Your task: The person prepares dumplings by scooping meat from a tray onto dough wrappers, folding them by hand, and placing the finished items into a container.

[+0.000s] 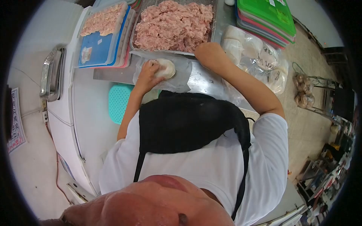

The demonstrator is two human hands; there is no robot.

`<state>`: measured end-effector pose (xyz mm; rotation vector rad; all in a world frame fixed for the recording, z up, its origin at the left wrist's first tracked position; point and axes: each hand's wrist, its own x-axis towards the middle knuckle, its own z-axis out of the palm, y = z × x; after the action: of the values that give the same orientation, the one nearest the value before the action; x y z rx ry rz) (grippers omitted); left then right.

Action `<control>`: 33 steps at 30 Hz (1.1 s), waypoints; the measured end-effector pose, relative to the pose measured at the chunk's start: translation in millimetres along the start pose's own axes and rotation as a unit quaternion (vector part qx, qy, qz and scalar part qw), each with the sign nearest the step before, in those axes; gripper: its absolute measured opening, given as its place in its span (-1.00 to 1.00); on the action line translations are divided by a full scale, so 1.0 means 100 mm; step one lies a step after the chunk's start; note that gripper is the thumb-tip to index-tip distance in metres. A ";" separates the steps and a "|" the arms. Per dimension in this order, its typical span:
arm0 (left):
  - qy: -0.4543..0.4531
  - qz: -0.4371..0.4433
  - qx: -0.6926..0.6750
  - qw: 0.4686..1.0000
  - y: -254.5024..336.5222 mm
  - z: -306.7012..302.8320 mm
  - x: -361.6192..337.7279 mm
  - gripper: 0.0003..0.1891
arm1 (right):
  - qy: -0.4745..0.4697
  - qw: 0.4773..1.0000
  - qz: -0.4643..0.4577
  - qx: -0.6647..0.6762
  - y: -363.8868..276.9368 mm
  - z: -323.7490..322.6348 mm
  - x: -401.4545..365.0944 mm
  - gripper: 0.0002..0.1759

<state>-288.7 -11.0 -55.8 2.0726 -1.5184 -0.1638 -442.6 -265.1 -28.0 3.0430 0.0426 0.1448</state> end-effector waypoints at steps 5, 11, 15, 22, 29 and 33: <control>-0.027 -0.116 -0.198 0.973 -0.22 -0.02 -0.04 -0.77 | -0.053 0.998 0.007 -0.042 0.31 -0.63 -0.03 -0.88; 0.023 -0.228 -0.332 0.915 -0.07 -0.19 0.07 -0.71 | -0.085 0.996 0.035 -0.012 0.11 -0.35 0.08 -0.81; -0.067 -0.155 -0.395 0.903 -0.14 0.00 0.18 -0.63 | -0.139 0.964 0.148 0.170 0.30 -0.11 0.03 -0.69; -0.092 -0.148 -0.470 0.865 -0.22 0.40 0.47 -0.68 | -0.175 0.848 0.262 0.427 0.20 -0.09 -0.08 -0.55; -0.055 -0.242 -0.701 0.669 -0.40 0.03 0.95 -0.70 | -0.023 0.720 0.364 0.590 -0.10 -0.38 0.10 -0.59; 0.027 -0.270 -0.815 0.512 -0.24 -0.14 1.32 -0.66 | 0.024 0.648 0.360 0.671 -0.20 -0.60 0.33 -0.62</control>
<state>-216.6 -121.4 -26.3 0.7001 -0.0518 -1.1870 -416.1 -238.4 32.7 4.1303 -1.9227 0.3805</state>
